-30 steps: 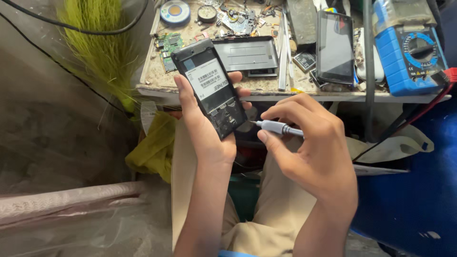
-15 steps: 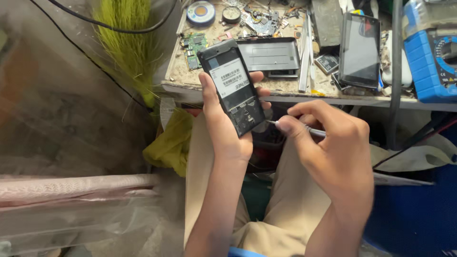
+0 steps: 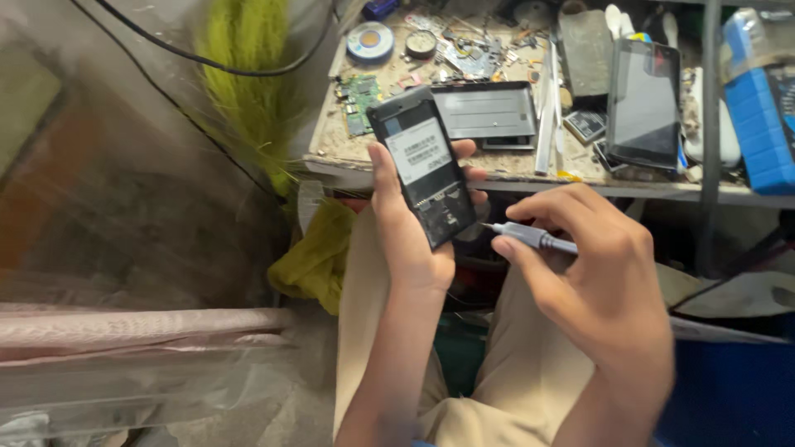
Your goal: The person unscrews the back of a mobile phone using a precision screwdriver while working at a desk filled with electronic components.
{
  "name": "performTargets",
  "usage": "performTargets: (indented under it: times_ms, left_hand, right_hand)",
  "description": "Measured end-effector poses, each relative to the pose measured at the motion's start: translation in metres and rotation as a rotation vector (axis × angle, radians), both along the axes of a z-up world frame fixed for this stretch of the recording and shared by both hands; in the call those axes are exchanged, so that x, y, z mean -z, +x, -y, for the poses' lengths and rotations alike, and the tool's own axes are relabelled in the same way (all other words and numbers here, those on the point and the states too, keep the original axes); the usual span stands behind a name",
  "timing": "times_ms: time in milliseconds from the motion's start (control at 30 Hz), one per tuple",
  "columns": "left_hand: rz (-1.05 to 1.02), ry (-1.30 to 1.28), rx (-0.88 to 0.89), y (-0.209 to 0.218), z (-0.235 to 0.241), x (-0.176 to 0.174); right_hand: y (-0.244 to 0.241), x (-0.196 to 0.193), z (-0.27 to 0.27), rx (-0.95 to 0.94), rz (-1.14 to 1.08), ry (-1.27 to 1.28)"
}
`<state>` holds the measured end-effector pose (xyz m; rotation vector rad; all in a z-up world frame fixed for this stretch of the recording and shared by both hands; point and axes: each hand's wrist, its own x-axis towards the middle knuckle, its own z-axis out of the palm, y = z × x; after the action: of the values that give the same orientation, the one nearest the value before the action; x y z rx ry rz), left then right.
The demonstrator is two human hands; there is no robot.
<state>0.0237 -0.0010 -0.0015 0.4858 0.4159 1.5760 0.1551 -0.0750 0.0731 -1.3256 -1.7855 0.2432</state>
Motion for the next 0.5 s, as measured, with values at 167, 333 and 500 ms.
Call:
performTargets:
  times_ms: [167,333,500]
  left_hand:
    - [0.000,-0.016,0.009,-0.001,0.001,0.001]
    - [-0.013,-0.006,0.000,0.001,0.001,0.002]
    - [0.022,-0.028,0.052,0.003,0.000,0.002]
  right_hand:
    - [-0.005,0.004,-0.001,0.156,0.023,-0.154]
    - [-0.005,0.005,-0.001,0.268,0.038,-0.230]
    - [0.008,-0.003,0.006,-0.064,0.003,0.007]
